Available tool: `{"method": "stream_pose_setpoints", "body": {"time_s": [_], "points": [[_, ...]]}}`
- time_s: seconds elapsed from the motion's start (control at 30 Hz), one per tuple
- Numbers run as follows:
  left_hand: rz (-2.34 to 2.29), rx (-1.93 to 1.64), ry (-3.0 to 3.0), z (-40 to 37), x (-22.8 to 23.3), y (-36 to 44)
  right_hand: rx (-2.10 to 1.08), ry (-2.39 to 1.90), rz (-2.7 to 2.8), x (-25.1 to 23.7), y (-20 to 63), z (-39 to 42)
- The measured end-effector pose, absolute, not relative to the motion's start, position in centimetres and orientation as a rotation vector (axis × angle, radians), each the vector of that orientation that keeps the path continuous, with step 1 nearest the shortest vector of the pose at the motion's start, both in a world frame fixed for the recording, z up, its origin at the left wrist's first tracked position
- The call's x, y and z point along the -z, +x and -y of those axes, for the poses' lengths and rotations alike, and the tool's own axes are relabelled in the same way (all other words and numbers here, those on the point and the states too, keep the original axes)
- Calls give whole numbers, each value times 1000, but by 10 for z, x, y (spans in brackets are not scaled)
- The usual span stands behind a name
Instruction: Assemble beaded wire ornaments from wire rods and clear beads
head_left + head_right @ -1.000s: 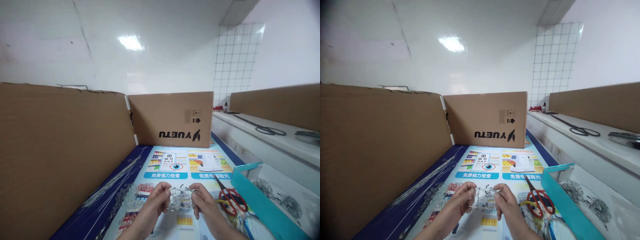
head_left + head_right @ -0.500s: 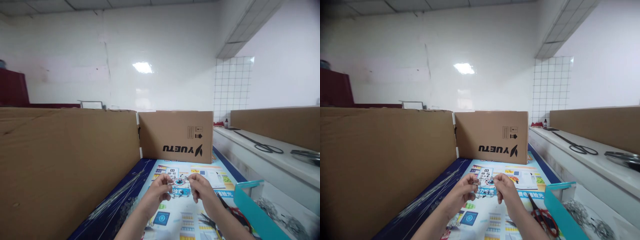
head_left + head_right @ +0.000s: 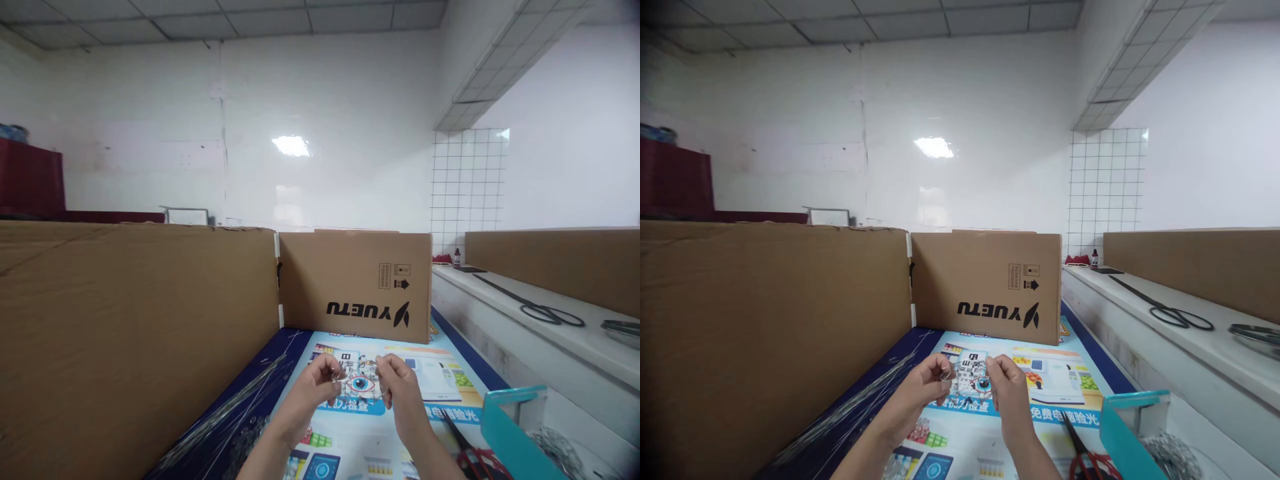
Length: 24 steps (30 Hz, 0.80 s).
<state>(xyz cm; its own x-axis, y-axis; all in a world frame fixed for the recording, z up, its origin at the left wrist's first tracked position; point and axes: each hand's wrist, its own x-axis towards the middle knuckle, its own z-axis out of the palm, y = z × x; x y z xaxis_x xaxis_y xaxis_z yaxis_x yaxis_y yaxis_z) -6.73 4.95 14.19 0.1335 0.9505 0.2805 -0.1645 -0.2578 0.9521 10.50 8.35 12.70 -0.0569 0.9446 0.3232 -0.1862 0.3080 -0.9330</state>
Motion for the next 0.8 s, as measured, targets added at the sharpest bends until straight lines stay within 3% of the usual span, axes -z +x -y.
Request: {"method": "stream_pose_setpoints", "body": {"time_s": [0.8], "points": [[-1024,-1354,1771,-58,-114,-68,-1168,-739,1476,-97,125,-109]]}}
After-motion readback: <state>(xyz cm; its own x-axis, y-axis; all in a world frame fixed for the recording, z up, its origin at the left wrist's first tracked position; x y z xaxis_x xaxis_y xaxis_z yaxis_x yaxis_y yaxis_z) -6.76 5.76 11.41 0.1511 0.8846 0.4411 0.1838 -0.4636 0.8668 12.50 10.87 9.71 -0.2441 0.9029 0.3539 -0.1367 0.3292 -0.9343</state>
